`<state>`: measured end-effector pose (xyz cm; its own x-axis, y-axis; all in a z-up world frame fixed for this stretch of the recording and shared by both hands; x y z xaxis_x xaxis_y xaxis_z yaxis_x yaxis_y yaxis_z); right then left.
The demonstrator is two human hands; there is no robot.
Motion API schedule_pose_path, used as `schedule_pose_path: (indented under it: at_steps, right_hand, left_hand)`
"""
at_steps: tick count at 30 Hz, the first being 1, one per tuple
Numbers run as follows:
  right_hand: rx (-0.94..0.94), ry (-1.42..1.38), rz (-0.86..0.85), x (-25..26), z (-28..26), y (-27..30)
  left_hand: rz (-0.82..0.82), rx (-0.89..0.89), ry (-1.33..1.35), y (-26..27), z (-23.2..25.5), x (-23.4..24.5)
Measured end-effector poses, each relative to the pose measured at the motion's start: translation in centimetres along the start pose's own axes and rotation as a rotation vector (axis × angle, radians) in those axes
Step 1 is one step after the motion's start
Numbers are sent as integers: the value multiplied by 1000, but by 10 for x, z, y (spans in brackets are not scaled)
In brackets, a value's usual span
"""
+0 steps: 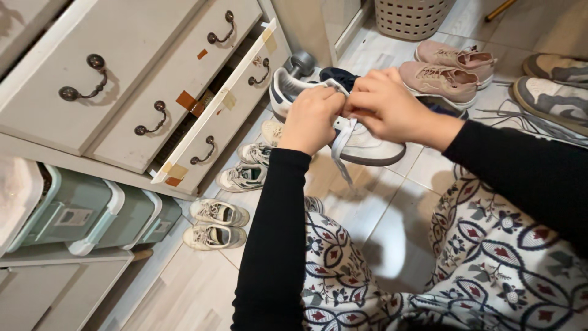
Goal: The person sits on the floor and removes the laces from a white sneaker, then re-laces the same shoe by threading the laces through the eyelets and tying them.
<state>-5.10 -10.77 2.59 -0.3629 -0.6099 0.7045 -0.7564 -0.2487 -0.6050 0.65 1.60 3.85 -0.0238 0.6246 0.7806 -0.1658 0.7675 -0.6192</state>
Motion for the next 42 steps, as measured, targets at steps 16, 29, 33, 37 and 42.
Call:
schedule_pose_path:
  at_steps: [16,29,33,37,42]
  right_hand:
    - [27,-68,71,10,21,-12]
    - [208,-51,-160,13,10,-3]
    - [171,35,-192,13,2,0]
    - [138,227,-28,23,-11,-1]
    - [103,364,113,28,-10,0]
  left_hand:
    - [86,-51,-13,-6,6,-7]
    - [81,-148,-15,-8,15,-16]
    - [95,-161,-38,-7,21,-9]
    - [97,-110,-24,-9,18,-1]
    - [99,-121,-86,-15,23,1]
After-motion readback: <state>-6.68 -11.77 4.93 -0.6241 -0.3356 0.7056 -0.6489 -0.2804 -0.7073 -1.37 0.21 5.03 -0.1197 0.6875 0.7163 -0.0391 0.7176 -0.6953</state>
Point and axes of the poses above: each hand's wrist, its own y-axis away from the middle knuckle, its own x-axis out of the back of the hand, z = x × y, the point moved 7 cm from there along -y, towards the middle knuckle, and after that the axes turned 5 degrees about -x, right-handed, at the moved point
